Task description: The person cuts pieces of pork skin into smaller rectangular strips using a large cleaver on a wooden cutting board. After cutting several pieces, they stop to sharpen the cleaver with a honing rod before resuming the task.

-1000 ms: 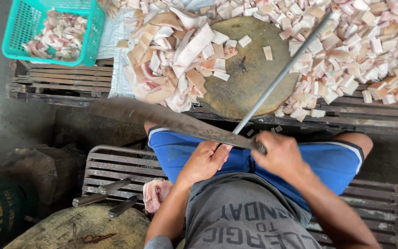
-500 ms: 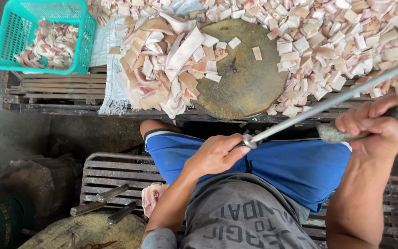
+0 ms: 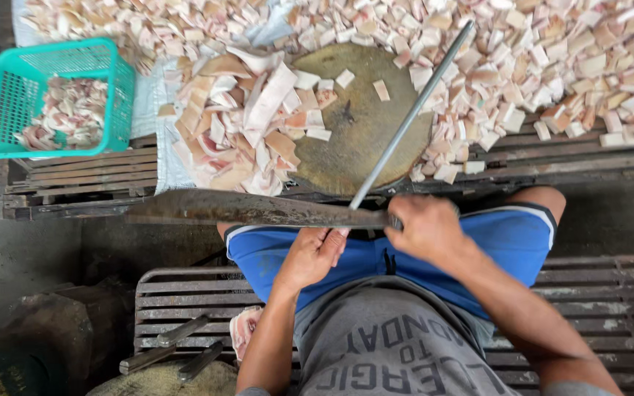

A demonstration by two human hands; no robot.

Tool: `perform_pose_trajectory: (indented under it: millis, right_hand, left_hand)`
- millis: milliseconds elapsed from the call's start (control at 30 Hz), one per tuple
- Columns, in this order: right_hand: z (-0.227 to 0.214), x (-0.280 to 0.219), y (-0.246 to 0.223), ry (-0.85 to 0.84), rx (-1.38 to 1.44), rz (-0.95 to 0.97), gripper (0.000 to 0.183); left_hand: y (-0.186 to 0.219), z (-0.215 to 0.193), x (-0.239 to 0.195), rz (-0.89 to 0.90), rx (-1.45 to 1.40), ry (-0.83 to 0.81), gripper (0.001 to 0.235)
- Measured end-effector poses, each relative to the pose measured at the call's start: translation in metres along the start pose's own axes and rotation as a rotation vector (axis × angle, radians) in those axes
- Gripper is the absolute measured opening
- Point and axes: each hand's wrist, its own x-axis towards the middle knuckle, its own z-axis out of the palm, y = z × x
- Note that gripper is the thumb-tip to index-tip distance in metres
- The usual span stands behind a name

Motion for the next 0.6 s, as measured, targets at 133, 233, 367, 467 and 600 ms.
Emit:
perform_pose_trajectory:
  millis: [133,233,367,467,600]
  right_hand:
    - [-0.058,0.003,0.052,0.198,-0.296,0.093,0.036]
    - [-0.075,-0.046,0.109,0.308,0.054,0.646,0.03]
    - [-0.086,-0.068,0.133,0.582,1.129,0.413,0.008]
    - [-0.11,-0.038,0.099,0.582,1.673,0.193,0.01]
    - [-0.074,-0.008,0.029,0.418,0.933,0.176,0.016]
  left_hand:
    - [0.012,-0.022,-0.038,-0.199,0.073,0.082,0.022]
    - [0.02,-0.032,-0.045,-0.158,0.095,0.077,0.023]
    - [0.031,-0.017,-0.022,0.168,0.271,-0.064,0.023]
    - [0.041,-0.001,0.006,0.416,0.344,-0.151,0.022]
    - [0.05,0.005,0.021,0.453,0.418,-0.097,0.023]
